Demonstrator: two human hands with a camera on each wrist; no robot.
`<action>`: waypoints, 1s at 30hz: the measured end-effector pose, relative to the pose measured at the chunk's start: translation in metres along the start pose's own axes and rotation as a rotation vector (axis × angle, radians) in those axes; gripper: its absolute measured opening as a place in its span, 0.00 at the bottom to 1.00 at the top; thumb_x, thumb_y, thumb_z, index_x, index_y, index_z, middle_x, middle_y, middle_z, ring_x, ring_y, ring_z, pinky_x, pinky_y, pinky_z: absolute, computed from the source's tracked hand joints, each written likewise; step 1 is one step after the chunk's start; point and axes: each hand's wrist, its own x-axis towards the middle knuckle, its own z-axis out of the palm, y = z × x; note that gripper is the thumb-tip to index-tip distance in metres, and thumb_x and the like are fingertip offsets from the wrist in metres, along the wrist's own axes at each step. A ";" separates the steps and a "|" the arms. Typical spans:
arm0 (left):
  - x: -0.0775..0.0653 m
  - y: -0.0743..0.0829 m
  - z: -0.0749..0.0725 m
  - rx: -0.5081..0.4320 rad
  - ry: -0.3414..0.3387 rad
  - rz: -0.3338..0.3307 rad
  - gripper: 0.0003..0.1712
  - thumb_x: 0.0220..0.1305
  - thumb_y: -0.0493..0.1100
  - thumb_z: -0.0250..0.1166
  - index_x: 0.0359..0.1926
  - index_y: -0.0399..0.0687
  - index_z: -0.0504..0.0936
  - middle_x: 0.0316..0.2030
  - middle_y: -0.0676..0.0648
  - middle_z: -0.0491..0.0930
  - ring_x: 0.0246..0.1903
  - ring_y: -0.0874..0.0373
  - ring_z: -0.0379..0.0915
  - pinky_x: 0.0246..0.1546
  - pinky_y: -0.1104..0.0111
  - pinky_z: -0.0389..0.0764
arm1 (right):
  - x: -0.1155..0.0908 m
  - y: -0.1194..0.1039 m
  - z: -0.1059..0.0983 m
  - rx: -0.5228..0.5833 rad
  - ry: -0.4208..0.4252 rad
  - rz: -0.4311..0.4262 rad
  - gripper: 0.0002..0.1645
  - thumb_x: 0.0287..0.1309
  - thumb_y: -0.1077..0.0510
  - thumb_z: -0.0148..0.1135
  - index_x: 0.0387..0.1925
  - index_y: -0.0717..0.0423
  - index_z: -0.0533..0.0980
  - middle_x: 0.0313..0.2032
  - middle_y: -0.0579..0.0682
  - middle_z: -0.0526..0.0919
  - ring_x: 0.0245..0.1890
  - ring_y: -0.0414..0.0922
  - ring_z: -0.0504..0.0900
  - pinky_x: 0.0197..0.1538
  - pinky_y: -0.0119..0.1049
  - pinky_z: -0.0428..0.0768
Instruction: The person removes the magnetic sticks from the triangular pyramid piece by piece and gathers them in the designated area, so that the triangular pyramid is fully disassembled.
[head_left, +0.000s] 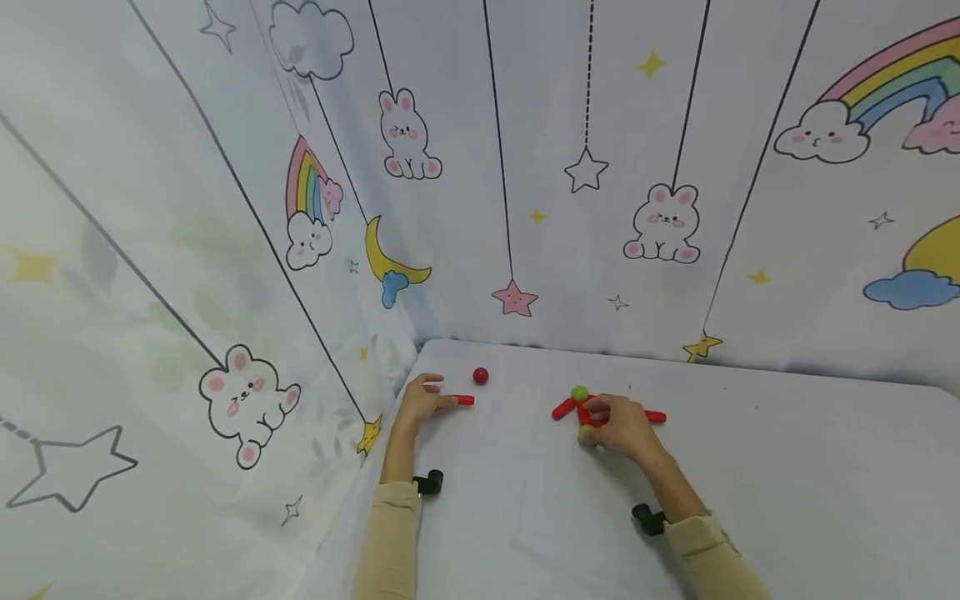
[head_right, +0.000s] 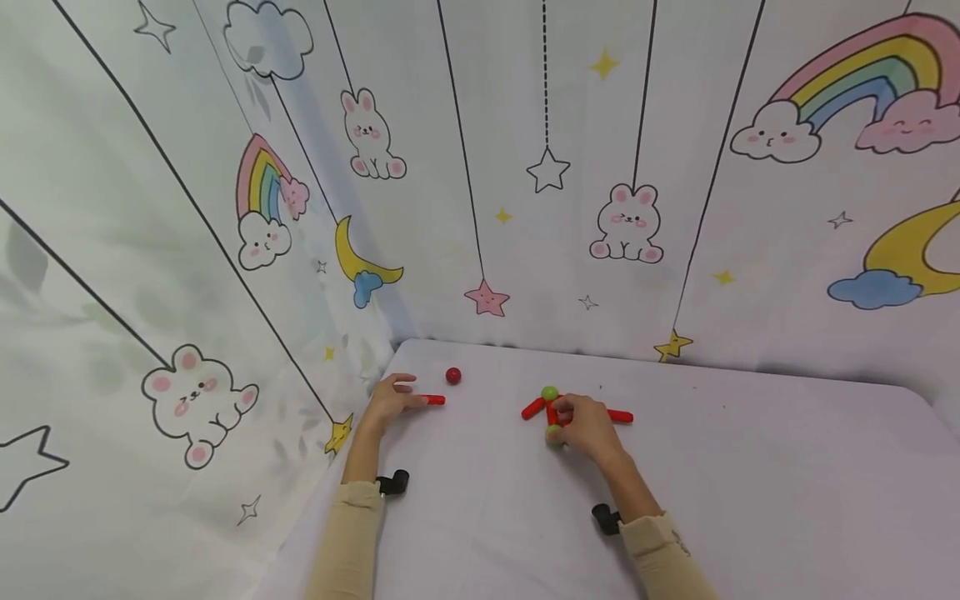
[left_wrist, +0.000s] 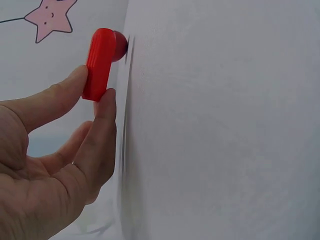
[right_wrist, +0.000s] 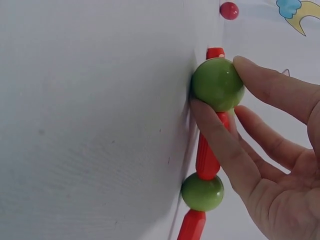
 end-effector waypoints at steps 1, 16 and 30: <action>0.001 -0.002 0.000 0.004 -0.001 -0.001 0.35 0.56 0.34 0.79 0.65 0.38 0.77 0.60 0.31 0.76 0.53 0.42 0.76 0.54 0.55 0.80 | -0.001 0.000 0.001 -0.001 0.001 -0.003 0.29 0.49 0.63 0.81 0.54 0.63 0.82 0.45 0.56 0.88 0.48 0.52 0.85 0.44 0.42 0.85; 0.007 -0.005 0.007 0.055 0.055 0.036 0.36 0.52 0.28 0.78 0.63 0.38 0.78 0.55 0.34 0.78 0.52 0.44 0.83 0.48 0.58 0.84 | -0.001 -0.004 0.000 -0.018 0.018 -0.001 0.29 0.49 0.61 0.83 0.54 0.61 0.83 0.44 0.54 0.89 0.47 0.51 0.87 0.42 0.40 0.85; -0.021 0.048 0.016 0.007 0.062 0.250 0.32 0.59 0.34 0.77 0.63 0.42 0.77 0.57 0.38 0.76 0.56 0.42 0.80 0.49 0.55 0.87 | 0.006 -0.009 -0.005 0.016 0.173 -0.065 0.15 0.60 0.62 0.73 0.50 0.59 0.85 0.44 0.54 0.90 0.44 0.51 0.88 0.39 0.40 0.85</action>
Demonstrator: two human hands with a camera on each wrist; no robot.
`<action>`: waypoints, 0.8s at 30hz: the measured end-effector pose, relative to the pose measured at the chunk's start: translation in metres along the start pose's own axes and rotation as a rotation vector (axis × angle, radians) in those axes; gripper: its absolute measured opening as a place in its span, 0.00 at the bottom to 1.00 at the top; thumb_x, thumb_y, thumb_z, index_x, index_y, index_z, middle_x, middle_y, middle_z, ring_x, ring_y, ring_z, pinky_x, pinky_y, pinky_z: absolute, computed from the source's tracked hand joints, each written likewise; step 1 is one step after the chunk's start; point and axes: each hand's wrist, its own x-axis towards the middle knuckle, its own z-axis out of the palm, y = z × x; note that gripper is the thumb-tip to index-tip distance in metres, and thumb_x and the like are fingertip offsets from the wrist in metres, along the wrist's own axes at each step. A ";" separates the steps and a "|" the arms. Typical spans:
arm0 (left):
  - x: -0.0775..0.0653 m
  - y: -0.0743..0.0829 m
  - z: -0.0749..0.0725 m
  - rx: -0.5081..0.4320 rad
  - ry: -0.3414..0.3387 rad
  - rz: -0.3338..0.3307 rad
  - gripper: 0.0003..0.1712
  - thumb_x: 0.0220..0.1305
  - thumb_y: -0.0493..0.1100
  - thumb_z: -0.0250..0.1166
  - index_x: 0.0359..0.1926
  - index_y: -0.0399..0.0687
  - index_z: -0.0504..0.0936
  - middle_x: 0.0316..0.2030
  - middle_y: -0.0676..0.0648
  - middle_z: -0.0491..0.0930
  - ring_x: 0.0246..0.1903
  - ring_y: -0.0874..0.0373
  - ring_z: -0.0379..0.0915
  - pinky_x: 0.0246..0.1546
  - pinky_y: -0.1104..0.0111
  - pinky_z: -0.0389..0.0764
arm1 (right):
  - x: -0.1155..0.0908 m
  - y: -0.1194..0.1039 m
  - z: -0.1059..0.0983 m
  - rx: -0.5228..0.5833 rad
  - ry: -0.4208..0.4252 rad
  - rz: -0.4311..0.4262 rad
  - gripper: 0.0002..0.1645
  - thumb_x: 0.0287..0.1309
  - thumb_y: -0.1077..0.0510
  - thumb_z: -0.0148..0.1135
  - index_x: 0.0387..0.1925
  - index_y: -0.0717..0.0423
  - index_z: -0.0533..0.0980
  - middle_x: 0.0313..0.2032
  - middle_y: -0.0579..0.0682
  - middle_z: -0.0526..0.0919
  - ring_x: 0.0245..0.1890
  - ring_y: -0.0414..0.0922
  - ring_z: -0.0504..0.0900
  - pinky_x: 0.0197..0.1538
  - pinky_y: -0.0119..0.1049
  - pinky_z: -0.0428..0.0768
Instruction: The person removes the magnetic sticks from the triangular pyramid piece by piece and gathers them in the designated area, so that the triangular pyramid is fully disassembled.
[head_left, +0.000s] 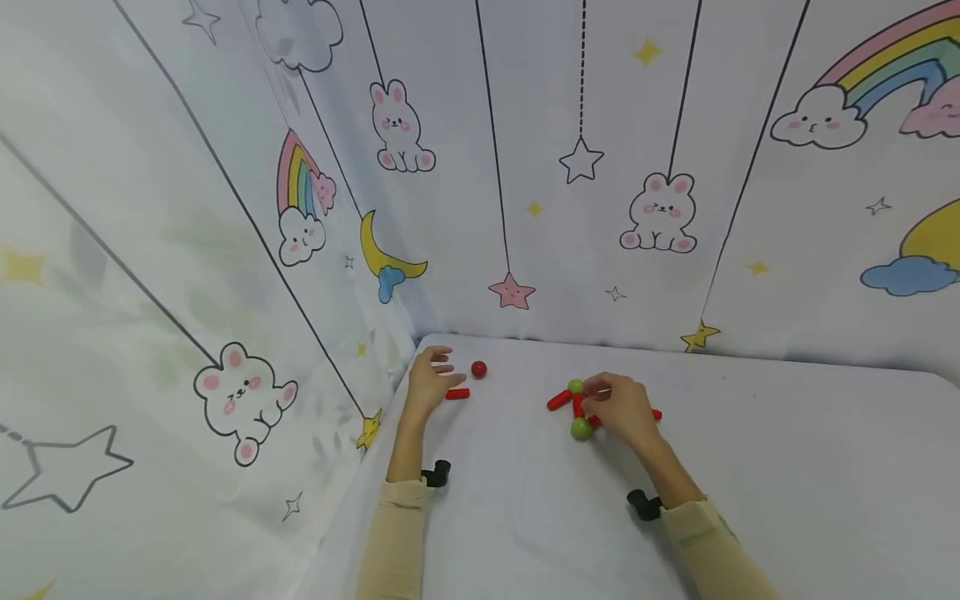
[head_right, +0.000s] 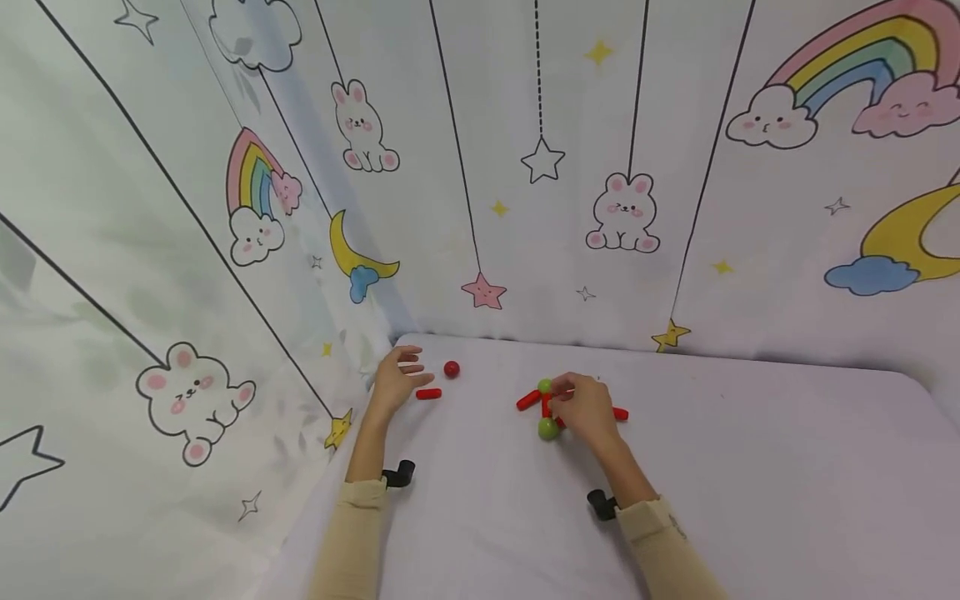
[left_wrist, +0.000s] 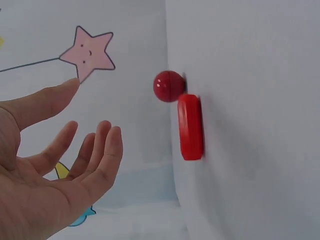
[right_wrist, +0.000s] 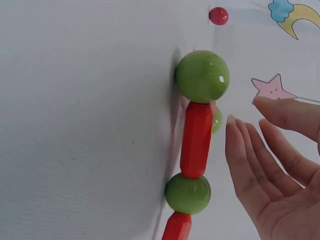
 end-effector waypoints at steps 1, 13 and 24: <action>-0.002 0.005 0.003 -0.005 -0.013 0.006 0.31 0.59 0.34 0.77 0.63 0.42 0.77 0.57 0.38 0.76 0.56 0.42 0.80 0.48 0.56 0.87 | 0.002 0.000 0.000 -0.005 0.011 -0.005 0.16 0.60 0.62 0.74 0.50 0.59 0.85 0.44 0.55 0.90 0.45 0.52 0.88 0.41 0.43 0.85; -0.013 0.032 0.057 0.107 -0.156 0.070 0.30 0.58 0.33 0.77 0.61 0.37 0.79 0.58 0.32 0.75 0.53 0.39 0.81 0.47 0.54 0.86 | 0.031 0.004 -0.001 -0.048 -0.025 0.009 0.19 0.62 0.60 0.72 0.54 0.62 0.83 0.53 0.62 0.86 0.54 0.60 0.83 0.57 0.57 0.81; -0.021 0.042 0.113 0.172 -0.346 0.048 0.31 0.59 0.36 0.78 0.62 0.40 0.79 0.58 0.34 0.78 0.47 0.52 0.84 0.40 0.65 0.87 | 0.040 0.003 0.008 -0.076 -0.065 0.025 0.20 0.63 0.58 0.71 0.54 0.63 0.82 0.52 0.63 0.86 0.52 0.59 0.82 0.56 0.58 0.81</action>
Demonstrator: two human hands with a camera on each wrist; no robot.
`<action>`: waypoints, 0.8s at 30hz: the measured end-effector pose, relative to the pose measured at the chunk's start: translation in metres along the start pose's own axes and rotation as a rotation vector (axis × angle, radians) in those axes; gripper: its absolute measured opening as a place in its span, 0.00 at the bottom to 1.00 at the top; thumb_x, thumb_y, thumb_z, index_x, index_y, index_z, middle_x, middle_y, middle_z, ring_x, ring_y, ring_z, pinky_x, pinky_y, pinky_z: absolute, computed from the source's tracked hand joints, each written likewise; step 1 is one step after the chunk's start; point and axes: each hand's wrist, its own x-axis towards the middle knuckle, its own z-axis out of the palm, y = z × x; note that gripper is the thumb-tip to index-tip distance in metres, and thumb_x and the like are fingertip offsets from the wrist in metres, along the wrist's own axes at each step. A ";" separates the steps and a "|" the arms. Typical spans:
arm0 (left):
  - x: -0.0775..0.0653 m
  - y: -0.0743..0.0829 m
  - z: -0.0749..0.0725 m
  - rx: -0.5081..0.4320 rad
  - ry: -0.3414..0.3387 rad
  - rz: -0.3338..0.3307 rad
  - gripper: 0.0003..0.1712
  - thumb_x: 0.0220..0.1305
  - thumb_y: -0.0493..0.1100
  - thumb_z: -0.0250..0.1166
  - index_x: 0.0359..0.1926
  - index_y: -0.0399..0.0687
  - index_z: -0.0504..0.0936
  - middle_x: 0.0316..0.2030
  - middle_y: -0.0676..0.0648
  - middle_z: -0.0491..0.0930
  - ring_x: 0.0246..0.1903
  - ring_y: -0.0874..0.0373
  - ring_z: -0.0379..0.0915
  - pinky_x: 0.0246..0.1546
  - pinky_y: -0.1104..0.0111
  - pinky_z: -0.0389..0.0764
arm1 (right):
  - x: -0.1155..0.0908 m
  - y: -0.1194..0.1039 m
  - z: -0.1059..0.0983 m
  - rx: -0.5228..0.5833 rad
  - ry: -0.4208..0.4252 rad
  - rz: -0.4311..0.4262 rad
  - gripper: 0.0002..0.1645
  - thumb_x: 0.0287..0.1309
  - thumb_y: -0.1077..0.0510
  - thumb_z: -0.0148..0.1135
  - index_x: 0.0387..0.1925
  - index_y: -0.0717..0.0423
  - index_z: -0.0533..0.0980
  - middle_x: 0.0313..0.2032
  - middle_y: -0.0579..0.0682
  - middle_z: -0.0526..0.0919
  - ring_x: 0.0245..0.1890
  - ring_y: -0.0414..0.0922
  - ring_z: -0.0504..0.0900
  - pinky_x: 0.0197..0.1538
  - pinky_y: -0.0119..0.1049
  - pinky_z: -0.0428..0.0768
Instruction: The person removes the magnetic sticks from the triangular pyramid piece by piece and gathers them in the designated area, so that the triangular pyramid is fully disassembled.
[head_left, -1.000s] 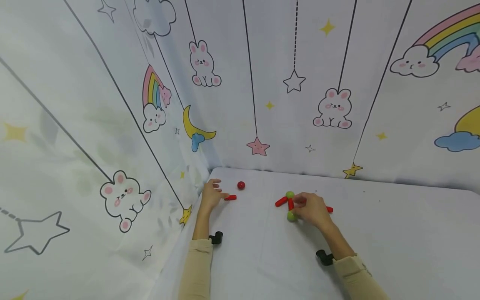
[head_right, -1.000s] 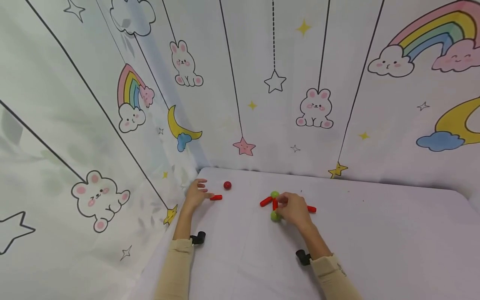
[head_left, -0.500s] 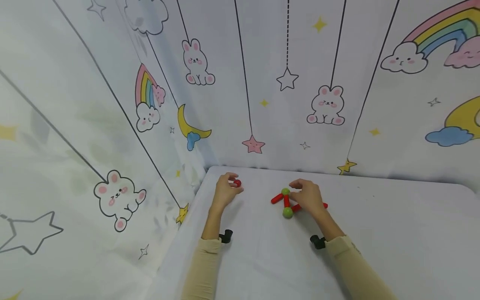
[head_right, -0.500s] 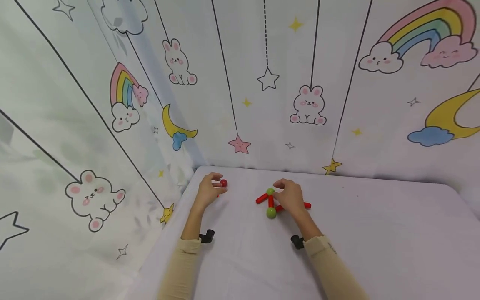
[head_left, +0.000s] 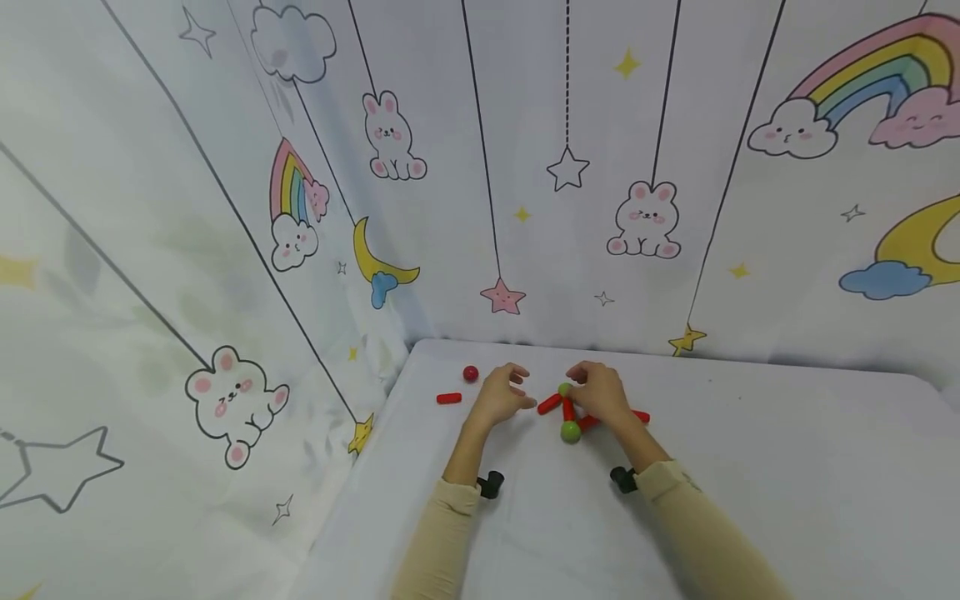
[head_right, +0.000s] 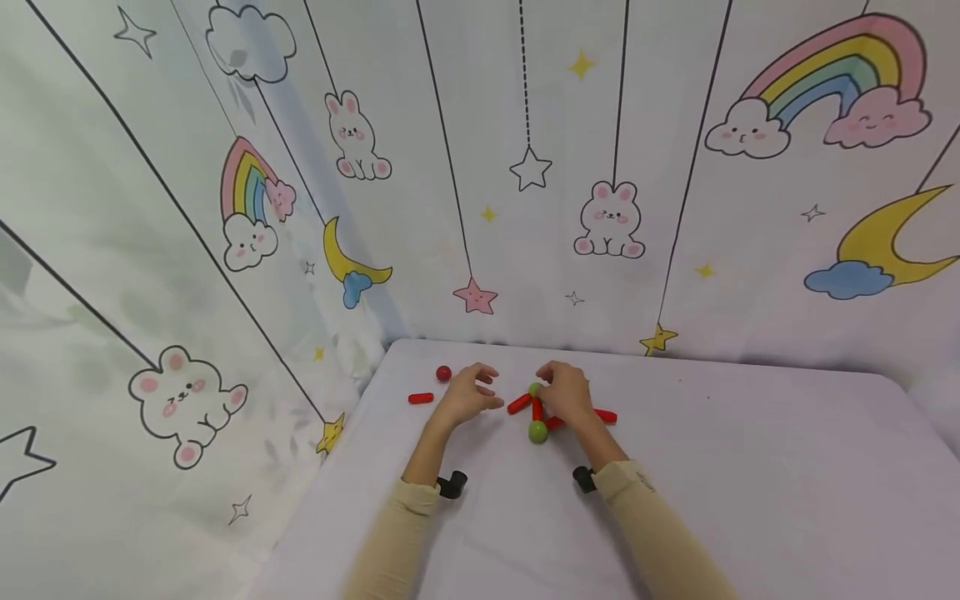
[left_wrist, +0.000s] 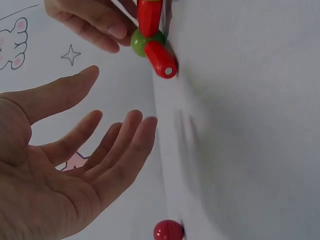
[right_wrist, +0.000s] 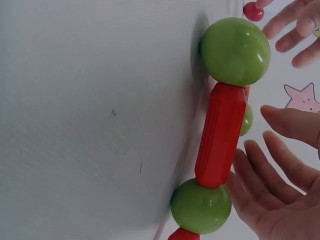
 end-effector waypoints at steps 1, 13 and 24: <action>0.001 0.000 0.005 -0.024 -0.021 -0.003 0.31 0.58 0.35 0.78 0.62 0.39 0.79 0.58 0.34 0.78 0.45 0.53 0.84 0.39 0.66 0.87 | 0.001 0.000 0.002 -0.004 0.001 0.004 0.20 0.62 0.58 0.71 0.54 0.62 0.83 0.51 0.62 0.86 0.52 0.59 0.82 0.56 0.57 0.81; 0.008 -0.005 0.032 -0.064 -0.016 -0.080 0.32 0.53 0.31 0.79 0.60 0.39 0.80 0.54 0.36 0.81 0.39 0.55 0.83 0.38 0.66 0.85 | 0.009 0.000 0.016 -0.025 -0.018 0.003 0.20 0.62 0.60 0.72 0.54 0.64 0.82 0.46 0.59 0.87 0.48 0.55 0.83 0.55 0.53 0.81; 0.009 -0.008 0.038 0.061 -0.050 -0.056 0.28 0.52 0.31 0.78 0.56 0.42 0.83 0.49 0.41 0.82 0.43 0.54 0.76 0.41 0.66 0.81 | 0.004 0.002 0.021 0.006 -0.043 0.004 0.20 0.62 0.61 0.71 0.55 0.61 0.82 0.52 0.58 0.86 0.52 0.56 0.85 0.54 0.53 0.84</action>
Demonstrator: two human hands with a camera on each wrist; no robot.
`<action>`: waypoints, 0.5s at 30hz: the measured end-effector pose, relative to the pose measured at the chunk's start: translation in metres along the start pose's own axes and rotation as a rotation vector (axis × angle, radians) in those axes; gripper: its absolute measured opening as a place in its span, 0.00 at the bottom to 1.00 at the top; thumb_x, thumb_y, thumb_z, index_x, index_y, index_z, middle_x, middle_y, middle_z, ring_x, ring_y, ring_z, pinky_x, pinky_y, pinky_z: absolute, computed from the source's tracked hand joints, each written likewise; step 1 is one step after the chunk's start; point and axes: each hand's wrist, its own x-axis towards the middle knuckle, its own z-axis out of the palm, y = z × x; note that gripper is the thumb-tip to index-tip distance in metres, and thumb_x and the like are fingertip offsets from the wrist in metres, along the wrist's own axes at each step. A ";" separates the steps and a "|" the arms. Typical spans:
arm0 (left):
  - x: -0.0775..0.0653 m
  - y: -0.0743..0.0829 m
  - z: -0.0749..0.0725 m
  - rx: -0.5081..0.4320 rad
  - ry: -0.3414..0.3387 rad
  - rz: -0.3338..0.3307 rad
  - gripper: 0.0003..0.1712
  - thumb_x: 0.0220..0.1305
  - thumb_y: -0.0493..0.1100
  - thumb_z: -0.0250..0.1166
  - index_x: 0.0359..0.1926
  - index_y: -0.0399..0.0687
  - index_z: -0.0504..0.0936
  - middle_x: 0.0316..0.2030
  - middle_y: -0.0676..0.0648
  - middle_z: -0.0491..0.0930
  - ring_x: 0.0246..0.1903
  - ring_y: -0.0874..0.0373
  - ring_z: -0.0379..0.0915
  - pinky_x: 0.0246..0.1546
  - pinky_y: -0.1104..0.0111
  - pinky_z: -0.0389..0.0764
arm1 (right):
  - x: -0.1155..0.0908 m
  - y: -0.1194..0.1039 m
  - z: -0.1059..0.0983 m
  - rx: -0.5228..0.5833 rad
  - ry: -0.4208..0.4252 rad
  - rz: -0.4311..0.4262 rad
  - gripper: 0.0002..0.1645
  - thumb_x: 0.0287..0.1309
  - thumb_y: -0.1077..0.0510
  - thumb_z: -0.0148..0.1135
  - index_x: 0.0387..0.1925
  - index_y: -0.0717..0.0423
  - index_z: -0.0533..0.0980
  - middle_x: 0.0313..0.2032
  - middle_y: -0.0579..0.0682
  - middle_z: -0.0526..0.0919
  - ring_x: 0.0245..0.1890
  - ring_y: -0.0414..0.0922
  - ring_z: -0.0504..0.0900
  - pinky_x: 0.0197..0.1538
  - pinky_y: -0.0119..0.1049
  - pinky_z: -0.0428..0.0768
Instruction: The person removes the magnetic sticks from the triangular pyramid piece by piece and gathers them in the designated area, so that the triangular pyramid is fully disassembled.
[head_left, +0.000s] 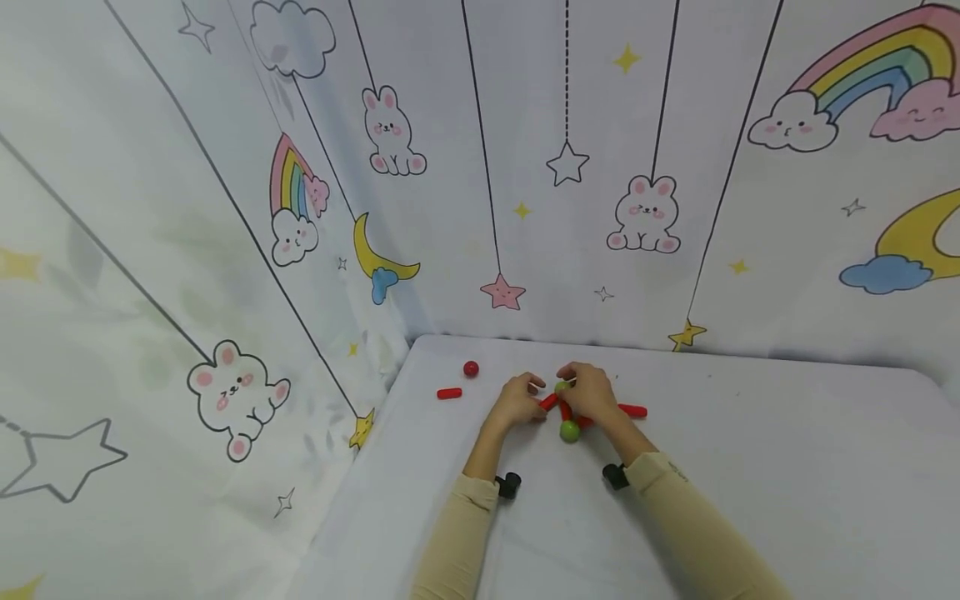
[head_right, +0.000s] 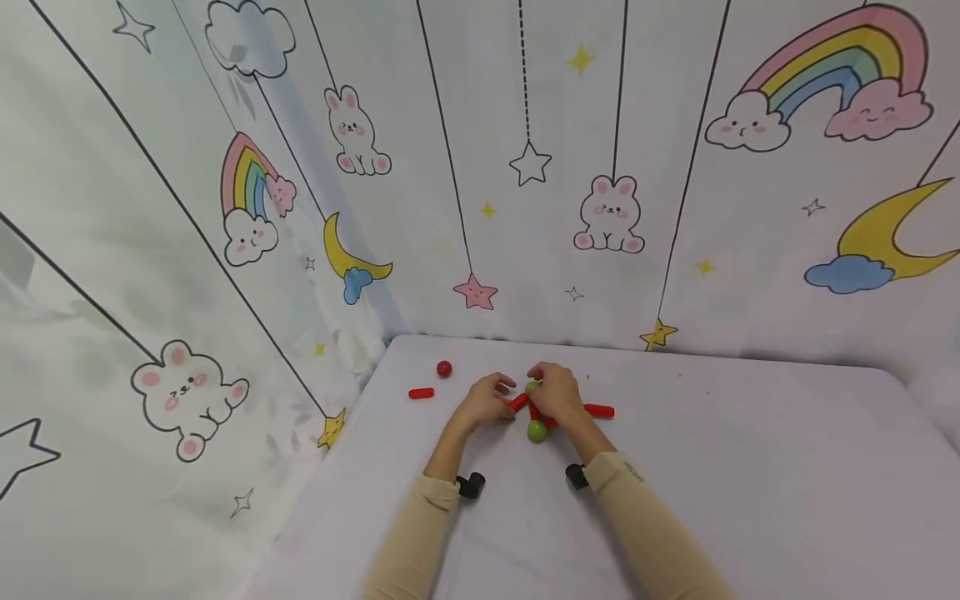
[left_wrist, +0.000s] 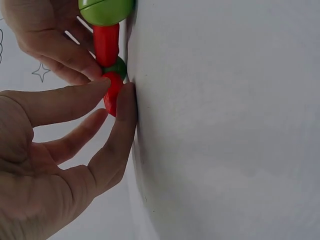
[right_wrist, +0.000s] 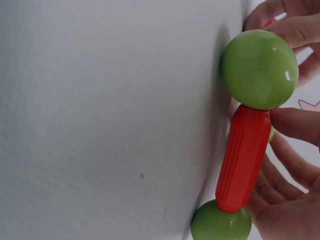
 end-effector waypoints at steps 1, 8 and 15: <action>0.000 0.000 0.001 -0.007 -0.005 -0.005 0.28 0.52 0.30 0.78 0.56 0.42 0.83 0.48 0.41 0.82 0.42 0.54 0.76 0.40 0.67 0.81 | -0.001 0.000 0.000 0.009 -0.004 0.000 0.20 0.62 0.61 0.71 0.55 0.60 0.82 0.52 0.58 0.86 0.53 0.56 0.85 0.54 0.53 0.84; -0.003 -0.003 -0.002 -0.147 -0.050 -0.037 0.28 0.54 0.25 0.73 0.57 0.39 0.82 0.46 0.39 0.81 0.38 0.54 0.80 0.35 0.67 0.87 | -0.004 0.004 0.002 0.058 -0.036 0.034 0.20 0.62 0.61 0.71 0.56 0.58 0.82 0.53 0.57 0.86 0.54 0.56 0.85 0.52 0.51 0.84; 0.000 -0.003 -0.011 -0.083 0.077 -0.022 0.26 0.54 0.29 0.75 0.56 0.43 0.84 0.47 0.38 0.83 0.40 0.53 0.78 0.39 0.65 0.81 | -0.004 0.004 0.005 0.052 0.004 0.034 0.20 0.60 0.61 0.72 0.55 0.57 0.84 0.52 0.56 0.87 0.53 0.55 0.86 0.51 0.51 0.84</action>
